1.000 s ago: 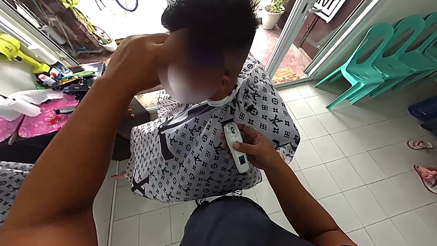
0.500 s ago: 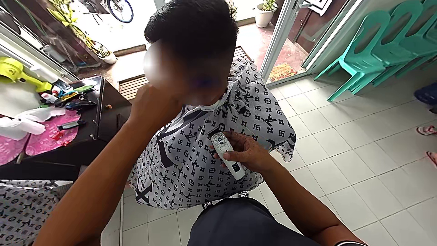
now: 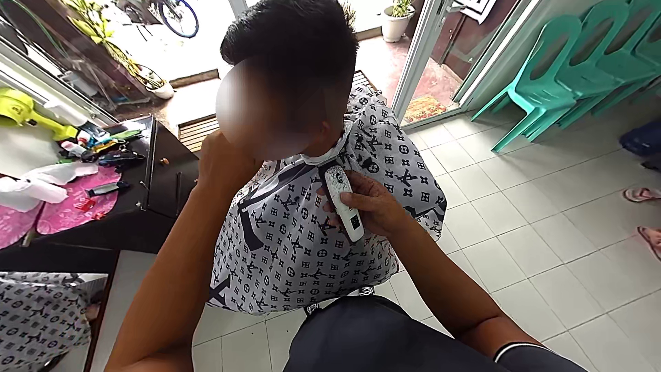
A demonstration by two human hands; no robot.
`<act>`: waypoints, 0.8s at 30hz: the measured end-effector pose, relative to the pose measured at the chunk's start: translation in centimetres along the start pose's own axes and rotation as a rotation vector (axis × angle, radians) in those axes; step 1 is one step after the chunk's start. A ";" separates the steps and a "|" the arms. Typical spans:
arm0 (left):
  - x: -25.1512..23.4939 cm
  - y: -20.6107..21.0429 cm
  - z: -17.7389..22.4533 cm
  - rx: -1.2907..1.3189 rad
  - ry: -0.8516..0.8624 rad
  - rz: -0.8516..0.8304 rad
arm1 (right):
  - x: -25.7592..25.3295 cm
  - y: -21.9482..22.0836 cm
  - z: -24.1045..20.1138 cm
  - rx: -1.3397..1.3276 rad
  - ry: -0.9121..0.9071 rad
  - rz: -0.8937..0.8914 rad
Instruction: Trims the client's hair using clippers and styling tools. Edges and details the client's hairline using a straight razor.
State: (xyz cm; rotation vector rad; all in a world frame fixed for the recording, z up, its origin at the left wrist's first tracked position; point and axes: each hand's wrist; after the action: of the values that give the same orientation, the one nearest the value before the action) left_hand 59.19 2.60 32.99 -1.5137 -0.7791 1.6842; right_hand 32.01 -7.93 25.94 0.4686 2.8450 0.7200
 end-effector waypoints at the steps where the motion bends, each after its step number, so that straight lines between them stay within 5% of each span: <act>1: 0.1 -0.1 -0.4 -0.020 0.024 -0.052 | 0.0 0.1 -0.2 0.015 0.005 -0.005; 4: -0.4 -1.5 -1.3 -0.036 0.138 -0.160 | 0.0 0.2 -0.7 0.050 0.012 -0.036; 8: -2.9 -4.2 0.0 -0.058 0.163 -0.079 | -0.3 0.7 -0.8 0.117 0.059 -0.008; 11: -2.4 -2.8 -1.2 -0.032 0.150 -0.137 | -0.9 1.0 -1.5 0.143 0.036 -0.011; 16: 4.6 3.6 -3.2 0.116 0.024 -0.333 | -3.0 1.4 -2.0 0.176 0.065 0.080; 24: 17.8 11.5 1.0 0.438 -0.472 -0.048 | -8.2 2.3 0.1 0.110 0.097 0.195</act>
State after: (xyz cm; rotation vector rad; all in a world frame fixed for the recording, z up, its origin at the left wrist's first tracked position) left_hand 56.02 11.09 13.82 -0.8047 -0.6147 2.0422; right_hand 40.35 -8.72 27.67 0.7559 2.9704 0.6356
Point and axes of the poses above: each hand's wrist, its own x-axis away from the middle knuckle, its own y-axis out of the palm, z = x × y, and after that the axes turned 5 degrees about x, right-handed
